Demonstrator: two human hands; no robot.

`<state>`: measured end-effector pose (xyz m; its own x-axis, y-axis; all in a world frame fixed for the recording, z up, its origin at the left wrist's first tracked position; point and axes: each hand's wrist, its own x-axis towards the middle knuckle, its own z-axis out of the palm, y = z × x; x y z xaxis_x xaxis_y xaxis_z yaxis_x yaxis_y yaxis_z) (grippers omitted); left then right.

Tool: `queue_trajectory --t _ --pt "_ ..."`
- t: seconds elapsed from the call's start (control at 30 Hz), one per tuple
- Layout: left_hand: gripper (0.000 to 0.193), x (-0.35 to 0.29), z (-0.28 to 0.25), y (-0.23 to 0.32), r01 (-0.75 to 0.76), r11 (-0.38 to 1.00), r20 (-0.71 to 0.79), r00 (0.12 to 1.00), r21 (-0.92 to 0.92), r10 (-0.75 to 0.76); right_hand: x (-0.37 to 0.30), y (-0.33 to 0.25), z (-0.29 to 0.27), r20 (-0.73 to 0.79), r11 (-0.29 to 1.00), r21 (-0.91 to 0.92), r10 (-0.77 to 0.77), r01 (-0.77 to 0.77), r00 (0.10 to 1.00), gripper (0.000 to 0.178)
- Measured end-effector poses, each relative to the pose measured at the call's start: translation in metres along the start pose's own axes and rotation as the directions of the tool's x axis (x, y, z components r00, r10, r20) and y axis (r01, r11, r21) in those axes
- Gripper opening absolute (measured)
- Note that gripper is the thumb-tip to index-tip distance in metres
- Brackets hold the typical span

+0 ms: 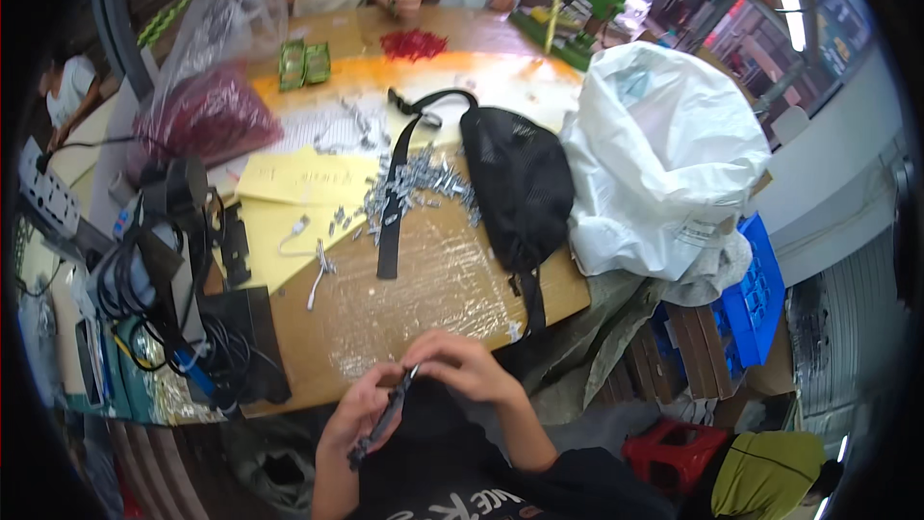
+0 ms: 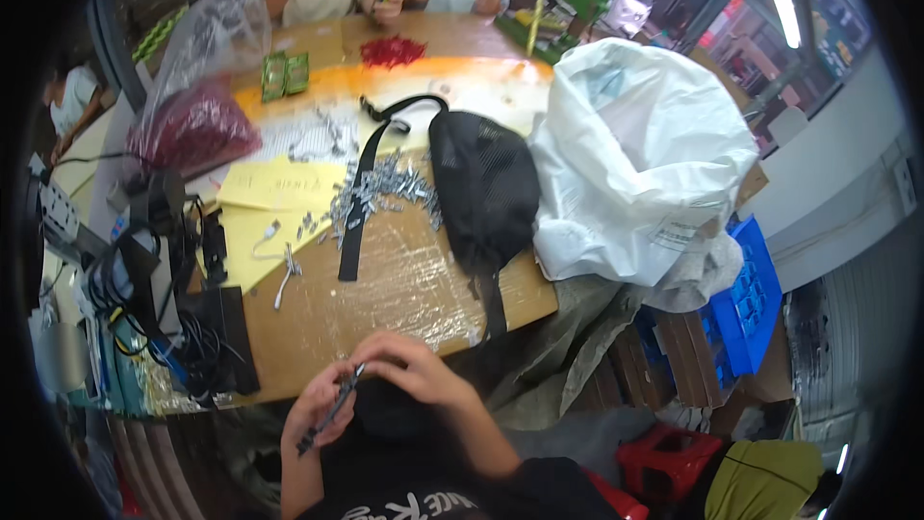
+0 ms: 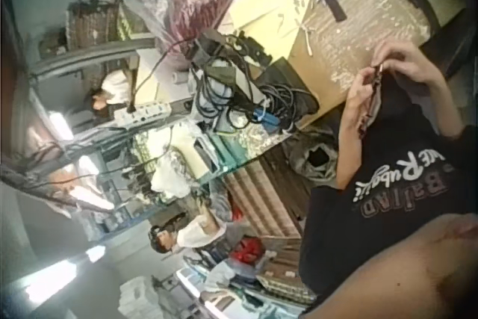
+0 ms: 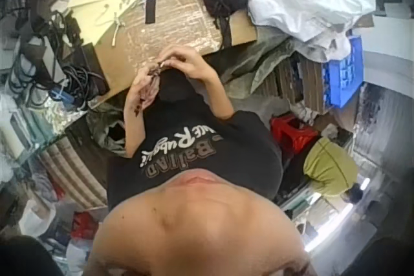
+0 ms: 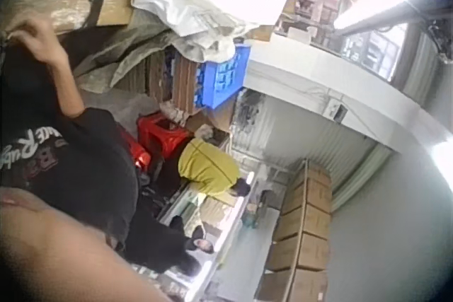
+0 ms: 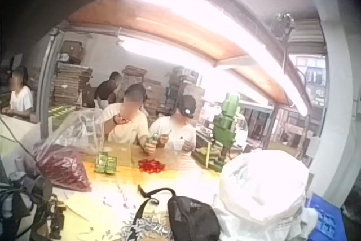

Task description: The recorder is assembling small black plastic housing components by inserting small metallic fasteners or pins.

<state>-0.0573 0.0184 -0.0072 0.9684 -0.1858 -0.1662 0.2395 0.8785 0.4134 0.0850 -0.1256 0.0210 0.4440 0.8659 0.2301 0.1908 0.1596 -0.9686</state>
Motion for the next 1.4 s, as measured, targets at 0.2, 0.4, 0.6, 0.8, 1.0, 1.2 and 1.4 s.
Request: queue_trajectory --t 0.2,0.4,0.6,0.8,1.0,1.2,1.4 --pt "0.055 -0.018 0.016 -0.004 -0.017 0.989 -0.049 0.999 -0.146 0.01 -0.013 0.005 0.023 0.071 0.994 0.111 0.004 -0.012 0.997 0.014" --pt "0.042 -0.055 -0.017 -0.02 0.04 0.994 -0.131 0.99 -0.098 -0.053 -0.021 0.006 0.054 0.097 0.978 0.202 0.041 -0.06 0.994 0.015" --pt "0.029 -0.079 -0.006 -0.029 -0.16 0.987 -0.327 0.932 0.024 0.159 -0.028 0.012 0.085 0.105 0.974 0.119 0.179 -0.191 0.978 0.018" --pt "0.027 -0.111 -0.022 -0.044 -0.224 0.911 -0.555 0.734 0.346 0.391 -0.045 0.015 0.12 0.487 0.68 0.276 0.511 -0.68 0.708 0.053" --pt "0.029 -0.121 -0.023 -0.049 -0.334 0.856 -0.609 0.602 0.395 0.516 -0.049 0.01 0.154 0.46 0.6 0.417 0.508 -0.683 0.728 0.057" --pt "0.026 -0.13 -0.032 -0.058 -0.487 0.792 -0.652 0.472 0.368 0.593 -0.038 0.016 0.185 0.444 0.479 0.486 0.584 -0.731 0.679 0.05" --pt "0.027 -0.136 -0.033 -0.06 -0.585 0.707 -0.666 0.347 0.396 0.66 -0.032 0.006 0.201 0.452 0.496 0.437 0.6 -0.75 0.66 0.049"
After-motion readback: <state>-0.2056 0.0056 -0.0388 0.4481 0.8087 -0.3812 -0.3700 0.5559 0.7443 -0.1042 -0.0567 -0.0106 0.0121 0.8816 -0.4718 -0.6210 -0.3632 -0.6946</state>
